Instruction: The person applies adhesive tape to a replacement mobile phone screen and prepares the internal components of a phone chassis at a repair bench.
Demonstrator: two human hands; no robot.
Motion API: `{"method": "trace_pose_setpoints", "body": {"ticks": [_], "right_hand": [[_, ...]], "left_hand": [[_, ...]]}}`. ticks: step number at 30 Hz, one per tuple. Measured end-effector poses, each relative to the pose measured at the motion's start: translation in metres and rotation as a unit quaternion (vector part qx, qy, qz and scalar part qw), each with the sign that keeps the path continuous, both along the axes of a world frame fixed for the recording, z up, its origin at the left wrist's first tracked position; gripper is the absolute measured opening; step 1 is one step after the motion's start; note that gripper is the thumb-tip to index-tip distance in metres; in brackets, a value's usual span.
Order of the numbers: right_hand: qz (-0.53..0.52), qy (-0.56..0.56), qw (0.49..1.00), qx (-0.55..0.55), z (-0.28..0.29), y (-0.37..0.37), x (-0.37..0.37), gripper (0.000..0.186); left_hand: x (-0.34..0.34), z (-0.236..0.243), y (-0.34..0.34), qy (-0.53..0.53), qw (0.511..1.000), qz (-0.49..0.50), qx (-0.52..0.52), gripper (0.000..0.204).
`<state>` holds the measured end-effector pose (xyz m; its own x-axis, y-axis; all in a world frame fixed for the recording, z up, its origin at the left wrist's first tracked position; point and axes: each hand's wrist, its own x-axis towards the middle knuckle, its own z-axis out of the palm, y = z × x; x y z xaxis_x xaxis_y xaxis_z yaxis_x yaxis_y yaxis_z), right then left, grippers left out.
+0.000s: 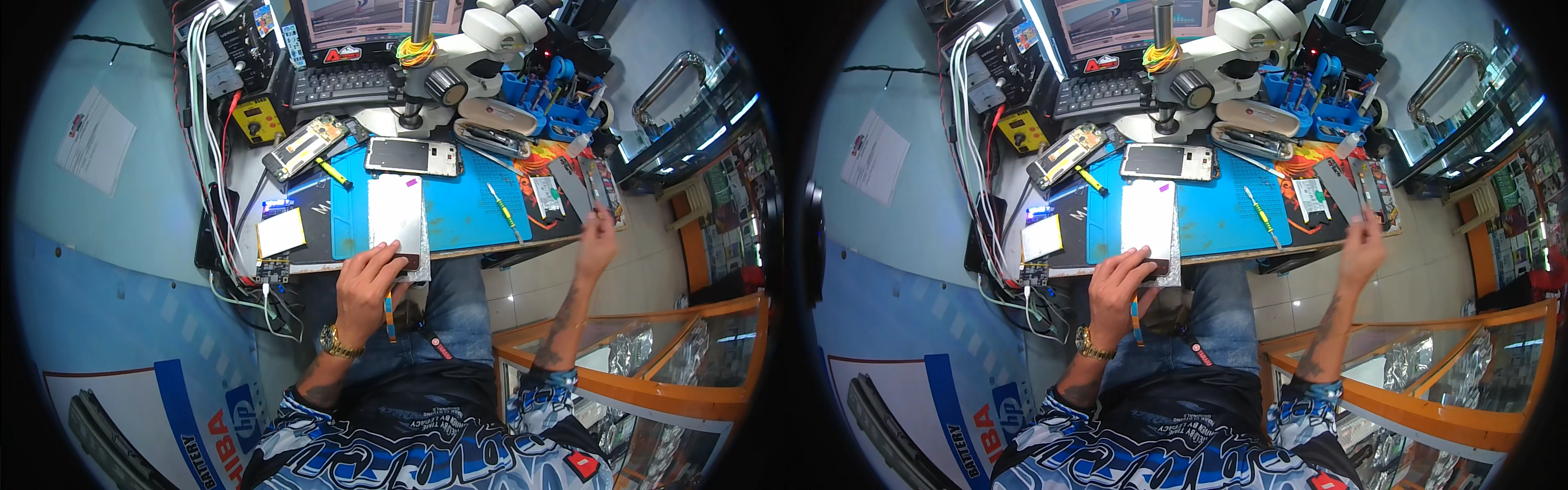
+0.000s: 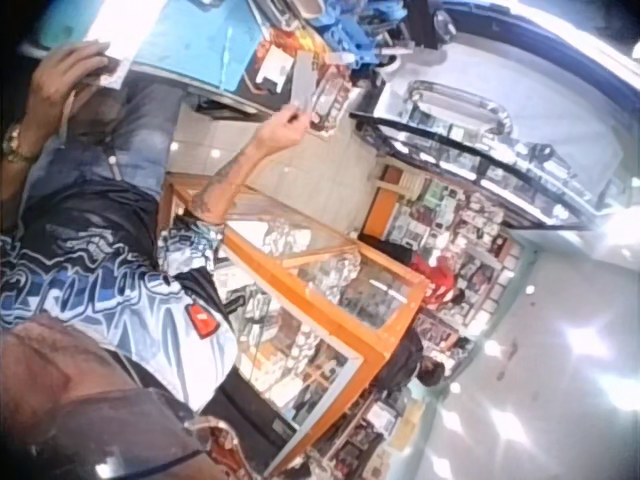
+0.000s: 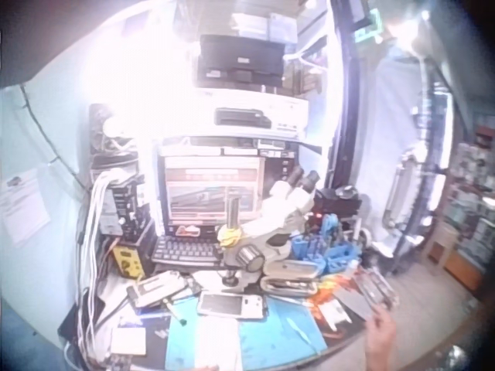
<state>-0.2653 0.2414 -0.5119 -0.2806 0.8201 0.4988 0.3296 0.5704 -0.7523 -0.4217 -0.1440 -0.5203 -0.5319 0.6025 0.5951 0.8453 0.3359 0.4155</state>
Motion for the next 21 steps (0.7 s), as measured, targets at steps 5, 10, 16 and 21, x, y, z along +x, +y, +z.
{"method": "trace_pose_setpoints", "body": {"ticks": [5, 10, 16, 21], "right_hand": [[0.307, -0.057, 0.950, -0.009, 0.021, -0.164, -0.029, 0.032], [0.396, -0.066, 0.912, -0.082, 0.025, -0.225, -0.055, 0.048], [0.442, -0.143, 0.885, -0.029, 0.026, -0.229, -0.067, 0.061], [0.429, -0.181, 0.884, 0.033, 0.026, -0.231, -0.069, 0.064]], "left_hand": [[0.012, 0.007, 0.002, -0.014, 1.000, 0.011, -0.001, 0.042], [0.015, 0.004, -0.001, -0.015, 1.000, 0.014, 0.009, 0.045], [0.011, 0.005, -0.004, -0.062, 0.997, -0.011, 0.038, 0.045], [0.002, 0.007, -0.002, -0.013, 1.000, -0.011, -0.002, 0.044]]}}
